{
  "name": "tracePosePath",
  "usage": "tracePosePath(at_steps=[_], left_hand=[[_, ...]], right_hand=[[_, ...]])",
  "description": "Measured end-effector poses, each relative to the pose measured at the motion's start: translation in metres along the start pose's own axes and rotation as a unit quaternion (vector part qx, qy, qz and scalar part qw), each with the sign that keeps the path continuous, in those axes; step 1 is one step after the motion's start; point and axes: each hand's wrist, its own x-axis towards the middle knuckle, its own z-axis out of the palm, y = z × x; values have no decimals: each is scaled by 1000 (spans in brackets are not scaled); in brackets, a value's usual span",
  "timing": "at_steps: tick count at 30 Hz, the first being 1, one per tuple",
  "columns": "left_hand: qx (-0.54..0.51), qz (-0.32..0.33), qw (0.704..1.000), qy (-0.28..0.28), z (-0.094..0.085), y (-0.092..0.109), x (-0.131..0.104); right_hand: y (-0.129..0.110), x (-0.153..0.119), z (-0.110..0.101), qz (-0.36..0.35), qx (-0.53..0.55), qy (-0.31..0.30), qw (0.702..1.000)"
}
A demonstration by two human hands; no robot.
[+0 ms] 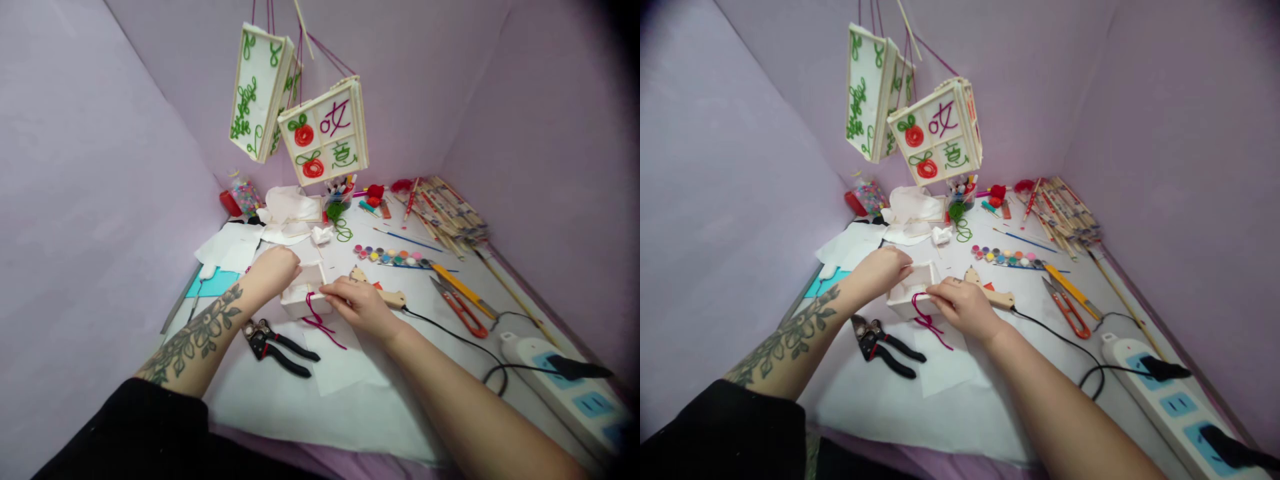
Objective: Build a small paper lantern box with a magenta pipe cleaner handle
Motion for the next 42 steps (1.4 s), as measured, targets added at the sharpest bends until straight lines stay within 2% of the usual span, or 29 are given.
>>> tracePosePath(at_steps=[3,7,14,20,25,30,35,42], left_hand=[[-21,13,1000,-3,-4,-2,2],[-39,19,999,-4,1,1,12],[-57,-12,998,7,7,5,16],[-146,0,989,-3,0,3,17],[-202,3,979,-22,6,-3,28],[-178,0,984,2,13,0,28],[-126,6,992,10,11,11,26],[-142,47,988,-24,1,3,21]], right_hand=[[0,0,0,-3,-6,-3,1000],[0,0,1,-8,-9,3,1000],[-2,0,0,-15,-12,-1,1000],[-3,0,0,-26,-15,-1,1000],[-4,0,1,-40,-12,1,999],[-4,1,1,-46,-12,1,999],[-5,2,1,-44,-24,1,999],[-5,1,1,-42,-19,-1,999]])
